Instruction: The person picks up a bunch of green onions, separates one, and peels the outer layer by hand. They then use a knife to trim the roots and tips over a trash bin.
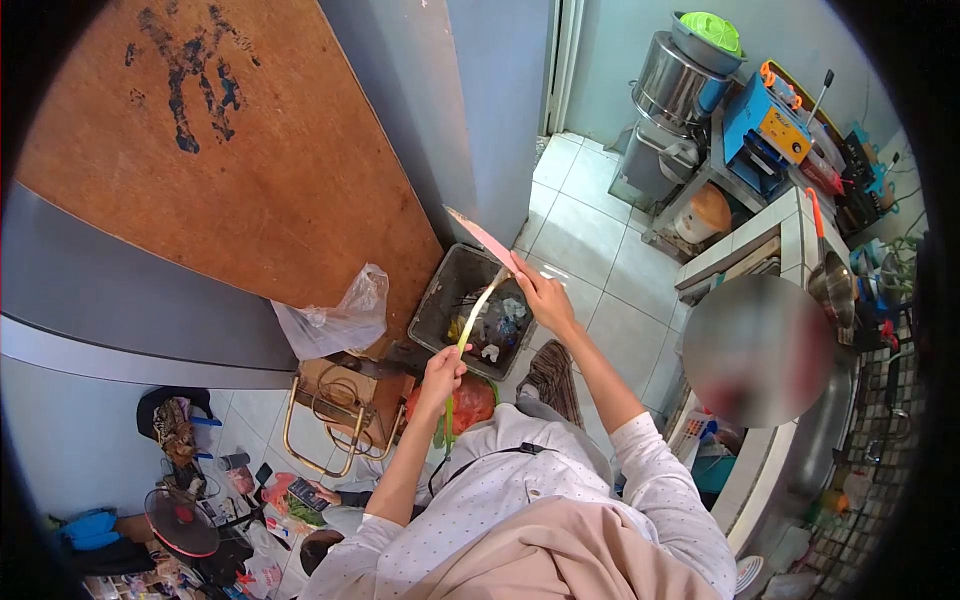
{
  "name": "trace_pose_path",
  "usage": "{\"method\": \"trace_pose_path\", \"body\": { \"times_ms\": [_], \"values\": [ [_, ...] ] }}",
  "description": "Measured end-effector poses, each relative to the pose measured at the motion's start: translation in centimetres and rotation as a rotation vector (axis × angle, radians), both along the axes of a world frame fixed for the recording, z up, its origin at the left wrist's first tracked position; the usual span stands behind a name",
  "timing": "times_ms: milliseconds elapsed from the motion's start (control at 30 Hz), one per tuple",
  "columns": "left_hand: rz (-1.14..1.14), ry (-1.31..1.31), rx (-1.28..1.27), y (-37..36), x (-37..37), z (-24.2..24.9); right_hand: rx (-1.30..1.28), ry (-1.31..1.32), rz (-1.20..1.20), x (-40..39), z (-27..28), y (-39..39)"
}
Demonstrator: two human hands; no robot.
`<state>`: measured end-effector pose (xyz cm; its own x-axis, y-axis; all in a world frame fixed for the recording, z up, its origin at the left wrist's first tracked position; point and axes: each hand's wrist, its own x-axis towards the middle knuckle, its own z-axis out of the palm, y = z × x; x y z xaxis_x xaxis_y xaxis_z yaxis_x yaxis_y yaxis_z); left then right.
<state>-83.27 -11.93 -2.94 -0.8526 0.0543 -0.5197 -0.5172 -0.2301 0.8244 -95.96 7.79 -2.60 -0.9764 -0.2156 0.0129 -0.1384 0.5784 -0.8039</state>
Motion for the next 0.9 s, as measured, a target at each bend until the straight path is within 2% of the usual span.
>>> {"method": "trace_pose_path", "body": {
  "times_ms": [200, 900],
  "values": [
    [0.065, -0.041, 0.011, -1.4, 0.8, -1.3, 0.105, -0.145, -0.038, -0.9, -0.1, -0.8],
    [0.053, -0.079, 0.051, -1.7, 1.6, -2.0, 0.393, -0.055, -0.089, -3.5, -3.5, 0.0]
  ]
}}
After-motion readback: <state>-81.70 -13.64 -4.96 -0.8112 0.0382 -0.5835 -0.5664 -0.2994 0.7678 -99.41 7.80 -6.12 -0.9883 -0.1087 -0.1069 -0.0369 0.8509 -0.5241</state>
